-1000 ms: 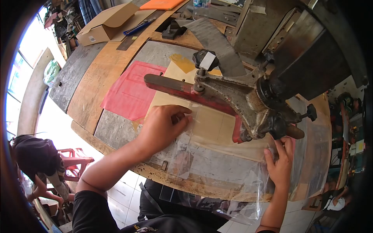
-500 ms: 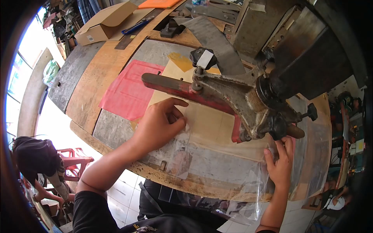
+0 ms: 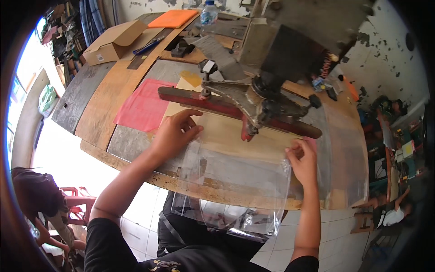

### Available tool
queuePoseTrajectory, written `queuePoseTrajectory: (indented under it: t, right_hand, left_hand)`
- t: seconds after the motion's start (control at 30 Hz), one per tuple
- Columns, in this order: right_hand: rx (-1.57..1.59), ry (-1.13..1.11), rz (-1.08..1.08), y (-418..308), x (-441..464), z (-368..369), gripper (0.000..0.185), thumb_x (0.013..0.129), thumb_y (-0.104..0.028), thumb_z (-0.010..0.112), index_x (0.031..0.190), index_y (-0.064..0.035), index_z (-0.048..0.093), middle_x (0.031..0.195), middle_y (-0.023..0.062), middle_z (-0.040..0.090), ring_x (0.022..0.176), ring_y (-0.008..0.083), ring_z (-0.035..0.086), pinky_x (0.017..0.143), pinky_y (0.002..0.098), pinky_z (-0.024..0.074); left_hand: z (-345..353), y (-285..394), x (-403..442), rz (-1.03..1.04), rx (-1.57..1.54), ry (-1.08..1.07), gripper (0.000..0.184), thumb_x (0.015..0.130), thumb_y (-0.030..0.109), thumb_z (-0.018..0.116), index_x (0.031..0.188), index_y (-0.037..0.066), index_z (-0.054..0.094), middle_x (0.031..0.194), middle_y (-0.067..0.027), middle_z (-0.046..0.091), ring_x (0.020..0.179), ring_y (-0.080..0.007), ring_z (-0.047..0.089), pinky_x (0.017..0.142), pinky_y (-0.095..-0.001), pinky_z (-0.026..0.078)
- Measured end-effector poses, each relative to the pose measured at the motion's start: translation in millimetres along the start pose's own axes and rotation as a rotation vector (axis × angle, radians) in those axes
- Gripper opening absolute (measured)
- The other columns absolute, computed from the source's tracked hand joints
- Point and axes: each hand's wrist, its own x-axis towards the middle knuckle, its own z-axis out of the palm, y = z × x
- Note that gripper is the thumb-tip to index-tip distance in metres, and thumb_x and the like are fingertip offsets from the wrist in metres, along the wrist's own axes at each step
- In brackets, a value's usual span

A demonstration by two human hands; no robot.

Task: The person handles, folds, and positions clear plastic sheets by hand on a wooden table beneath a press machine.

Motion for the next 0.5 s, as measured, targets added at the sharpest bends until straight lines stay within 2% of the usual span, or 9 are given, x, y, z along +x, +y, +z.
queuePoseTrajectory:
  t: [0.13,0.2,0.23,0.27,0.33,0.37,0.43,0.5]
  right_hand:
    - [-0.003,-0.023,-0.046,-3,-13,-4,0.024,0.092,-0.016,0.078,0.110,-0.0001,0.073,0.107,0.0128,0.065,0.094,0.0259,0.067,0.082,0.0353,0.0556]
    - [0.088,-0.070,-0.063,4,-19,-2,0.027,0.092,-0.018,0.079,0.112,-0.0012,0.074,0.110,0.0135,0.064,0.102,0.0261,0.066,0.088,0.0358,0.0548]
    - [0.067,-0.077,-0.096,1,-25,-5,0.024,0.096,-0.020,0.075,0.112,-0.0018,0.074,0.111,0.0113,0.065,0.106,0.0227,0.064,0.092,0.0350,0.0529]
    - [0.070,-0.068,-0.105,-3,-31,-5,0.024,0.096,-0.020,0.075,0.112,-0.0018,0.074,0.111,0.0113,0.065,0.106,0.0227,0.064,0.092,0.0350,0.0529]
    - [0.357,-0.090,0.066,-8,-42,-6,0.021,0.101,-0.021,0.069,0.111,-0.0023,0.074,0.108,0.0063,0.067,0.102,0.0189,0.063,0.093,0.0341,0.0510]
    - [0.360,-0.087,0.060,-14,-47,-6,0.021,0.101,-0.021,0.069,0.111,-0.0023,0.074,0.108,0.0063,0.067,0.102,0.0189,0.063,0.093,0.0341,0.0510]
    - [0.630,-0.076,0.142,-29,-57,-11,0.021,0.105,-0.020,0.064,0.109,-0.0015,0.073,0.099,0.0023,0.068,0.095,0.0142,0.062,0.090,0.0302,0.0480]
    - [0.751,-0.049,0.114,-38,-64,-16,0.021,0.105,-0.020,0.064,0.107,-0.0013,0.072,0.094,0.0019,0.068,0.091,0.0132,0.061,0.088,0.0292,0.0468]
  left_hand:
    - [-1,19,-31,0.055,0.017,0.093,0.042,0.095,0.008,0.076,0.135,0.004,0.065,0.079,-0.0029,0.069,0.064,-0.0086,0.065,0.058,-0.0273,0.051]
    - [3,25,-56,0.169,-0.023,0.245,0.043,0.094,0.006,0.076,0.136,0.004,0.065,0.081,-0.0025,0.070,0.064,-0.0094,0.065,0.058,-0.0270,0.051]
    - [6,27,-69,0.312,0.077,0.352,0.043,0.093,0.001,0.076,0.135,0.002,0.066,0.082,-0.0045,0.070,0.063,-0.0103,0.065,0.057,-0.0264,0.052]
    - [9,25,-80,0.323,0.081,0.358,0.043,0.093,0.001,0.076,0.135,0.002,0.066,0.082,-0.0045,0.070,0.063,-0.0103,0.065,0.057,-0.0264,0.052]
    - [14,19,-96,0.462,0.035,0.546,0.041,0.092,-0.002,0.078,0.132,0.001,0.068,0.086,-0.0090,0.070,0.065,-0.0135,0.069,0.059,-0.0286,0.054]
    - [13,19,-101,0.491,0.056,0.578,0.041,0.091,-0.005,0.078,0.130,-0.001,0.069,0.085,-0.0097,0.070,0.066,-0.0132,0.070,0.059,-0.0277,0.055]
    - [14,19,-109,0.464,0.006,0.595,0.041,0.092,-0.004,0.077,0.132,-0.001,0.068,0.086,-0.0080,0.070,0.068,-0.0119,0.070,0.060,-0.0269,0.055]
    - [13,27,-115,0.435,-0.049,0.611,0.042,0.093,-0.004,0.076,0.133,-0.001,0.068,0.086,-0.0063,0.071,0.069,-0.0105,0.070,0.060,-0.0260,0.055]
